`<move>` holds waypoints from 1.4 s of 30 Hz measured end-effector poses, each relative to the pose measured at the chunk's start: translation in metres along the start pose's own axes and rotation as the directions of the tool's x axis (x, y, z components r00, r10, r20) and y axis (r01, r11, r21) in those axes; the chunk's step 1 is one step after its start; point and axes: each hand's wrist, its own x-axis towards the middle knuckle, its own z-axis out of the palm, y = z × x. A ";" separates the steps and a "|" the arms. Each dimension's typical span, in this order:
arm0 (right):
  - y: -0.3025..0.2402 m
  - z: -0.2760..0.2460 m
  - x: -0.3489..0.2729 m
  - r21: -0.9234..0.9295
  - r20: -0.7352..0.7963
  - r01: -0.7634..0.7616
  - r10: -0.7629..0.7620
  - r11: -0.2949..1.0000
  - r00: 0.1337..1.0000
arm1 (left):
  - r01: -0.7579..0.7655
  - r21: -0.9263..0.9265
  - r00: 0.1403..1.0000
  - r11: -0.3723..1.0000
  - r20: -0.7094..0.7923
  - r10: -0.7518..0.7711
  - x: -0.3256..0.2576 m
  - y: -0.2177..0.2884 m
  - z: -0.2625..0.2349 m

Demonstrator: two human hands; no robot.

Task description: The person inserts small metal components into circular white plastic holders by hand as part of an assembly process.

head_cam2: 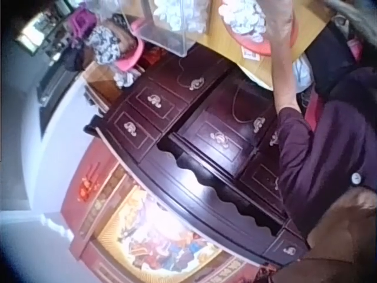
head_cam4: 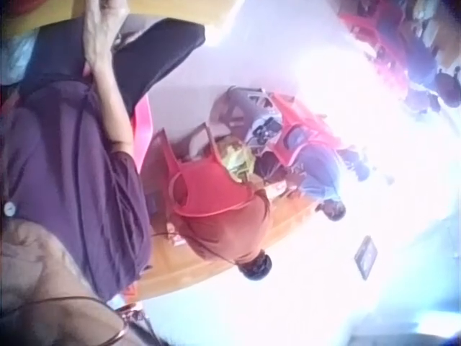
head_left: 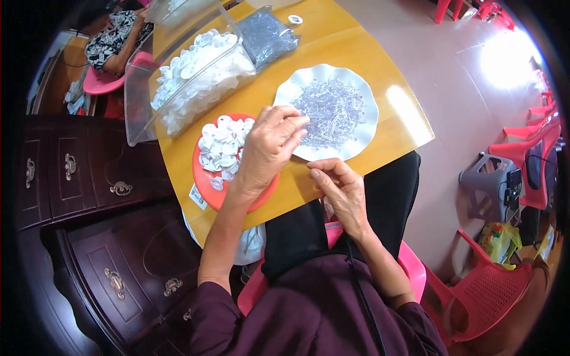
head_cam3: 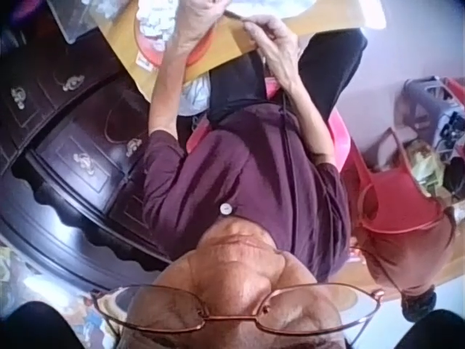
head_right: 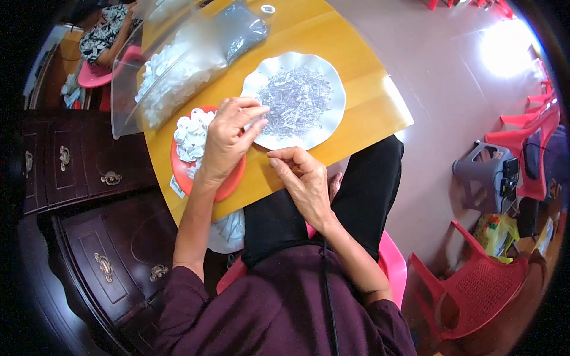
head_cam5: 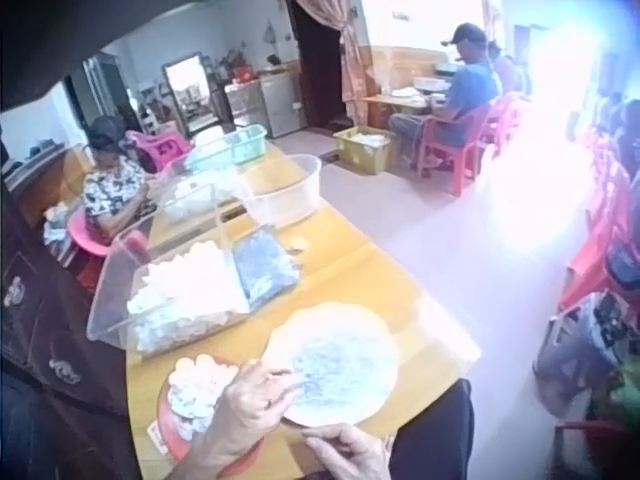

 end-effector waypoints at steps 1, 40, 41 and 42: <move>0.000 0.001 0.000 -0.001 0.007 0.017 -0.017 1.000 1.000 | -0.011 -0.002 1.000 1.000 0.004 0.011 -0.002 -0.001 0.007; -0.011 0.015 0.003 0.161 0.038 0.059 -0.066 0.985 0.997 | 0.331 -0.905 0.764 0.267 0.091 -0.638 -0.065 0.045 0.002; -0.010 0.017 0.001 0.171 0.039 0.074 -0.082 0.982 0.996 | 0.331 -0.905 0.757 0.267 0.086 -0.647 -0.071 0.047 0.002; -0.010 0.019 -0.001 0.169 0.049 0.065 -0.075 0.983 0.996 | 0.326 -0.911 0.748 0.254 0.084 -0.658 -0.076 0.049 0.003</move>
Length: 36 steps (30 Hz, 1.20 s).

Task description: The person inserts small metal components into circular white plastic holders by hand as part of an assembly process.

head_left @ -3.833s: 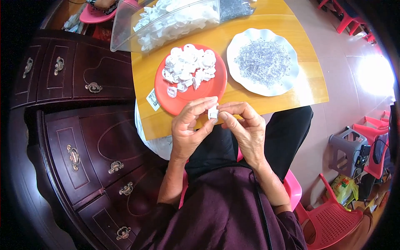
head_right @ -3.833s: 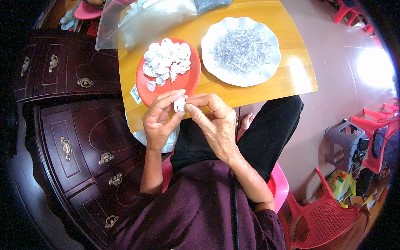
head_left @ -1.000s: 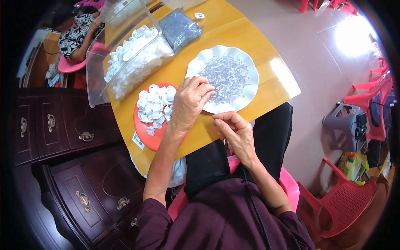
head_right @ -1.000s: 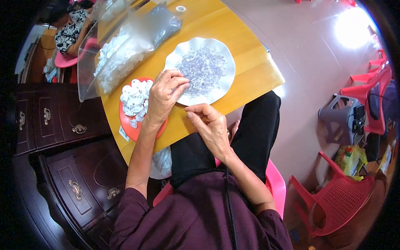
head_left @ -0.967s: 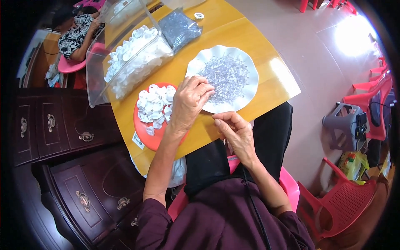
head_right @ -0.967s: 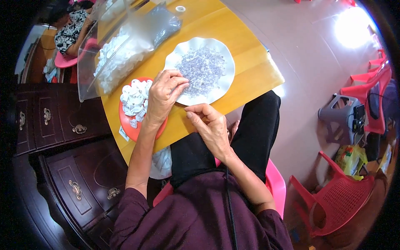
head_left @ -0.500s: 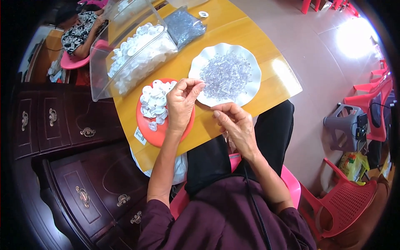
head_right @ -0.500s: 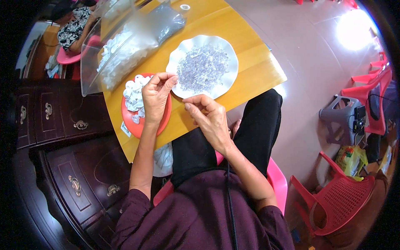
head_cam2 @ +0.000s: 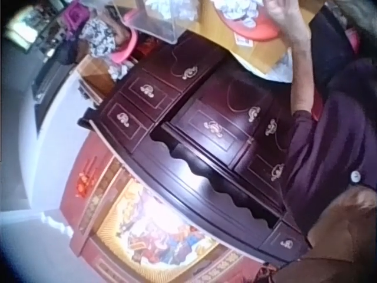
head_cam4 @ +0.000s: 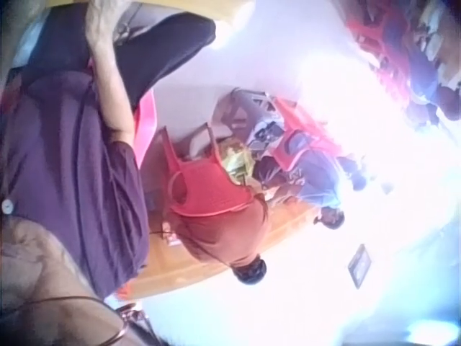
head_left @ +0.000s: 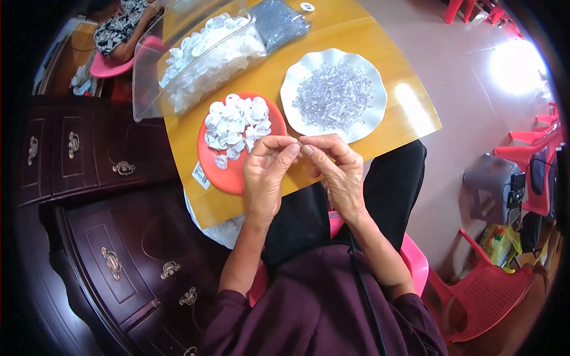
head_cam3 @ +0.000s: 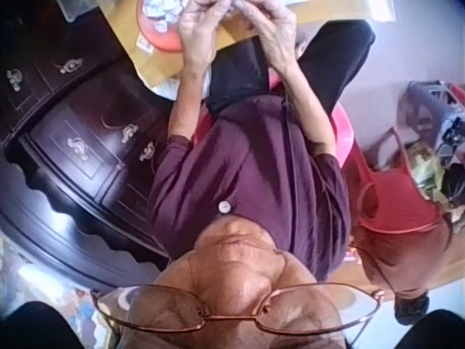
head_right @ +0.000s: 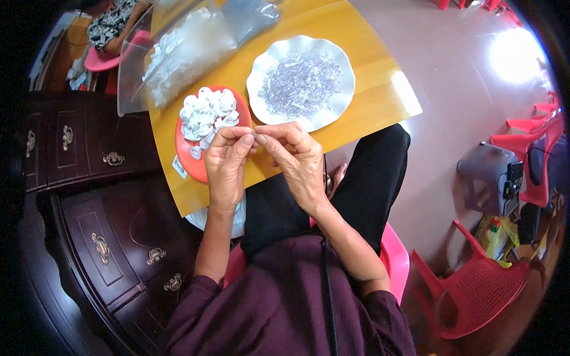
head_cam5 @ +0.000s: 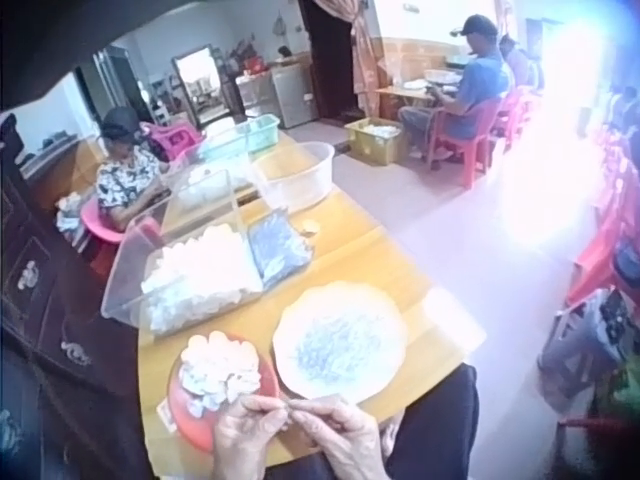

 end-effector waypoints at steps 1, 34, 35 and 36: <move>-0.001 0.003 -0.002 -0.014 0.000 0.019 -0.019 1.000 1.000 | 0.003 -0.015 1.000 1.000 -0.014 -0.003 -0.005 -0.002 -0.001; 0.016 0.019 -0.020 0.050 0.290 -0.299 0.273 0.953 0.917 | -0.001 0.000 1.000 1.000 0.009 0.001 -0.051 0.012 -0.058; 0.017 0.021 -0.021 0.052 0.291 -0.299 0.272 0.953 0.917 | 0.004 -0.013 1.000 1.000 0.000 -0.004 -0.052 0.012 -0.059; 0.018 0.023 -0.023 0.059 0.290 -0.295 0.266 0.954 0.919 | 0.004 -0.011 1.000 1.000 0.000 -0.004 -0.052 0.013 -0.059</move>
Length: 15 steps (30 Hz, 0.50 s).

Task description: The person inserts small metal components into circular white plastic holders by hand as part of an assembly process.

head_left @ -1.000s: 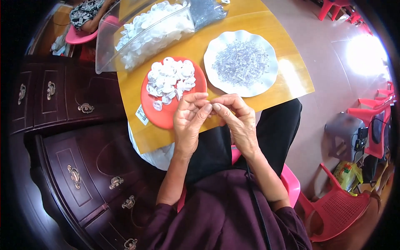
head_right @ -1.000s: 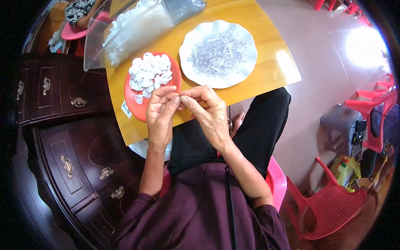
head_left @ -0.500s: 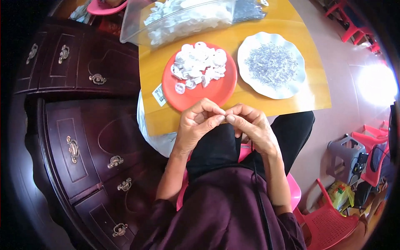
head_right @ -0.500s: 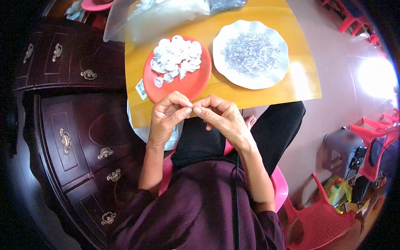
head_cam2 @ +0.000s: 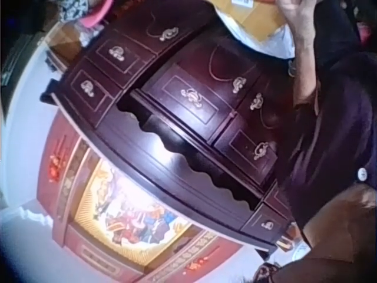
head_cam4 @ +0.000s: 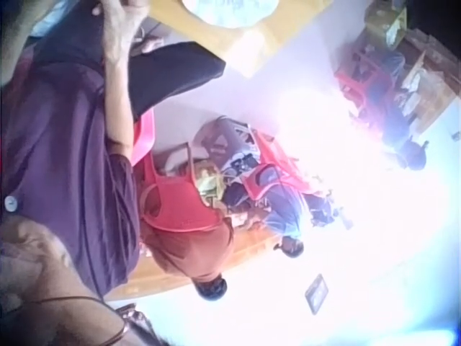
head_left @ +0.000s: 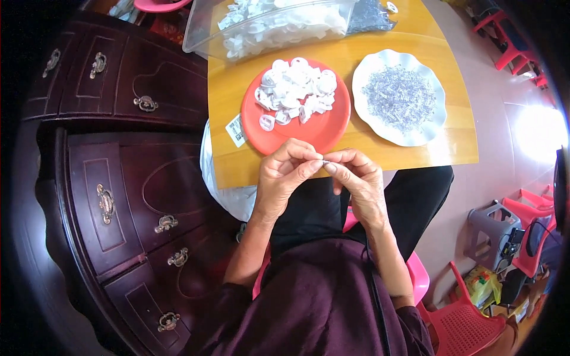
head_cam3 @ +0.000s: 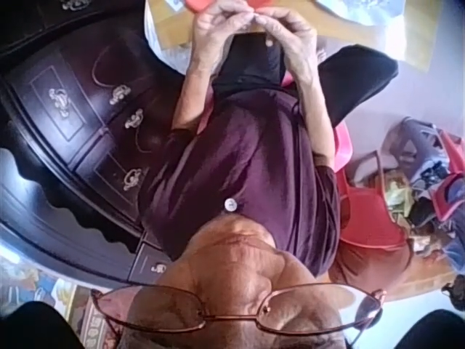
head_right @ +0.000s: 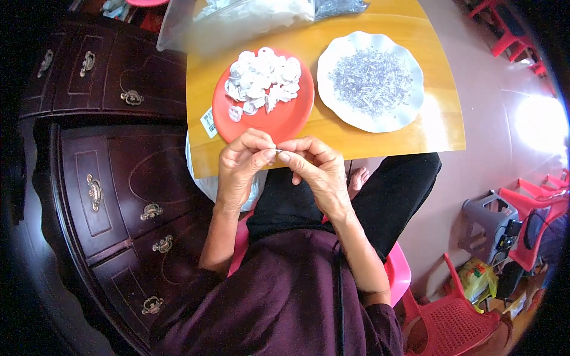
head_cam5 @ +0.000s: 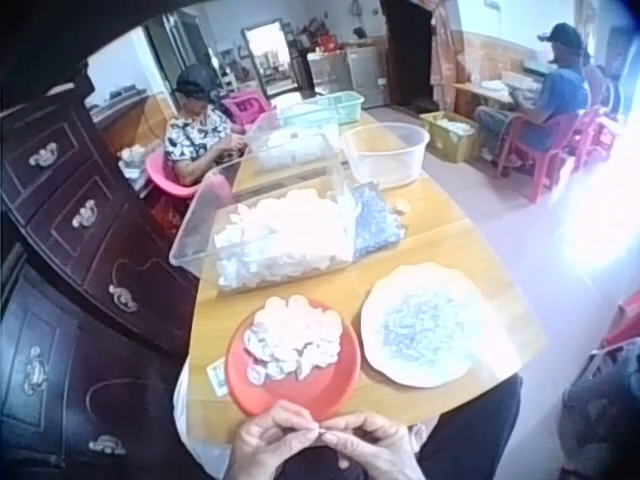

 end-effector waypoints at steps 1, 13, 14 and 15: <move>0.001 0.001 0.000 0.006 -0.001 0.007 -0.007 1.000 1.000 | -0.003 0.006 1.000 1.000 -0.007 0.003 0.000 0.001 0.000; -0.004 -0.005 -0.002 0.006 -0.121 0.002 -0.001 1.000 0.993 | -0.101 0.974 0.884 0.201 -0.005 0.468 0.031 0.023 -0.041; -0.003 -0.006 -0.002 0.007 -0.125 0.004 -0.003 1.000 0.992 | -0.054 0.998 0.870 -0.031 0.062 0.490 0.033 0.024 -0.043; -0.003 -0.006 -0.002 0.011 -0.125 0.015 -0.013 1.000 0.992 | -0.058 0.998 0.870 -0.030 0.065 0.488 0.035 0.023 -0.046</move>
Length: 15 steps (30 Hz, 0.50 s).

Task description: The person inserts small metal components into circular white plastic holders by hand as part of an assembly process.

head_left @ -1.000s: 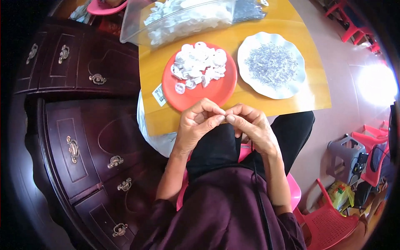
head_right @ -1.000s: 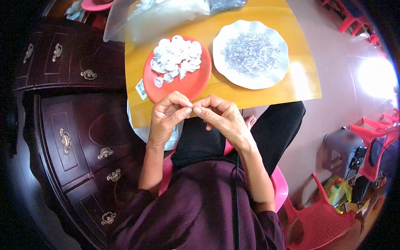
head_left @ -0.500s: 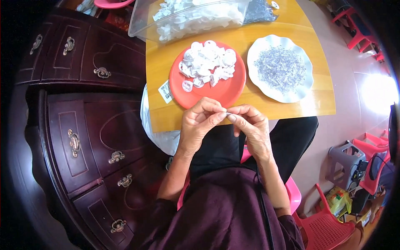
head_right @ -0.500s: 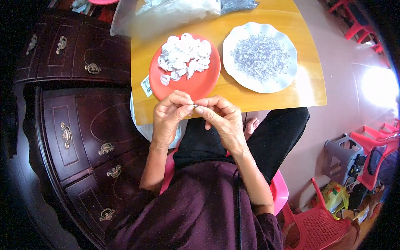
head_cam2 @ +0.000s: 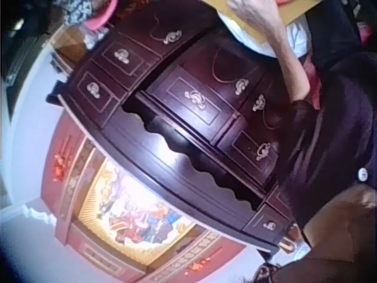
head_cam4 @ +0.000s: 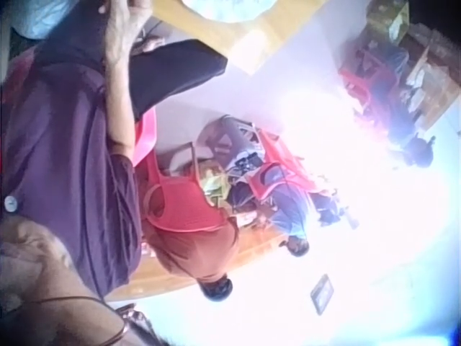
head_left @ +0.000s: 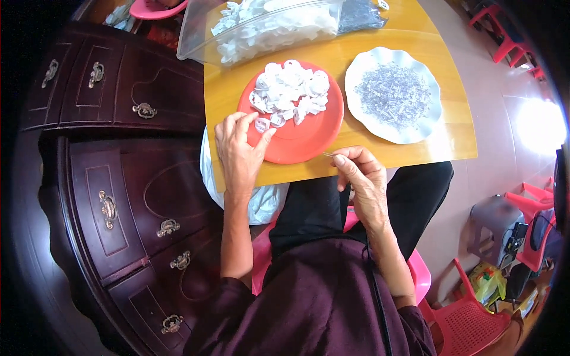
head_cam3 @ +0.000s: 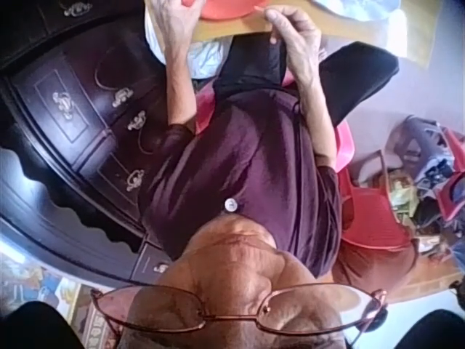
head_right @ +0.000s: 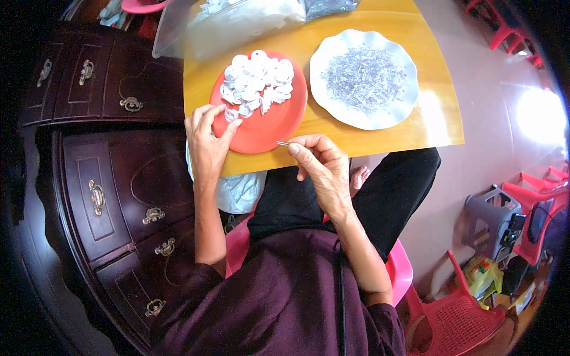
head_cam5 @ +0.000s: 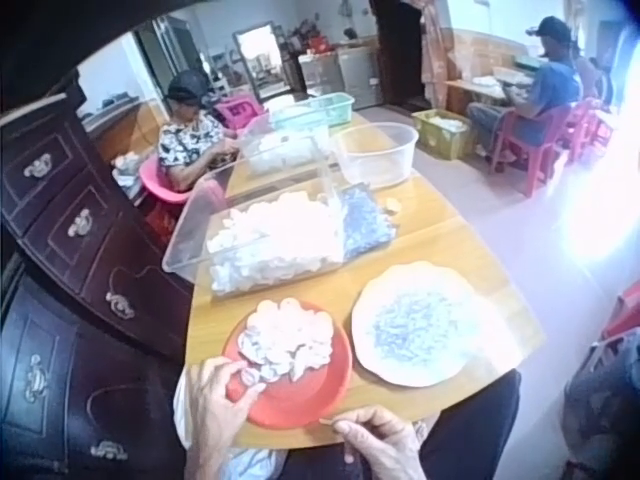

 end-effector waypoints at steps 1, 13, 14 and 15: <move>0.000 -0.001 0.000 0.005 0.000 0.010 -0.010 1.000 1.000 | 0.014 0.037 1.000 0.999 0.020 -0.015 0.000 -0.003 0.002; -0.004 0.003 -0.003 -0.082 0.004 -0.026 0.027 0.996 1.000 | 0.258 -0.663 0.965 0.703 0.206 -0.161 -0.023 0.017 -0.008; -0.004 0.005 -0.004 -0.077 0.001 -0.032 0.032 0.997 0.999 | 0.415 -0.866 0.907 0.279 0.371 -0.197 -0.029 0.023 -0.009; -0.005 0.008 -0.005 -0.074 0.021 0.038 -0.037 0.997 0.999 | 0.470 -0.872 0.880 0.137 0.450 -0.152 -0.031 0.027 -0.011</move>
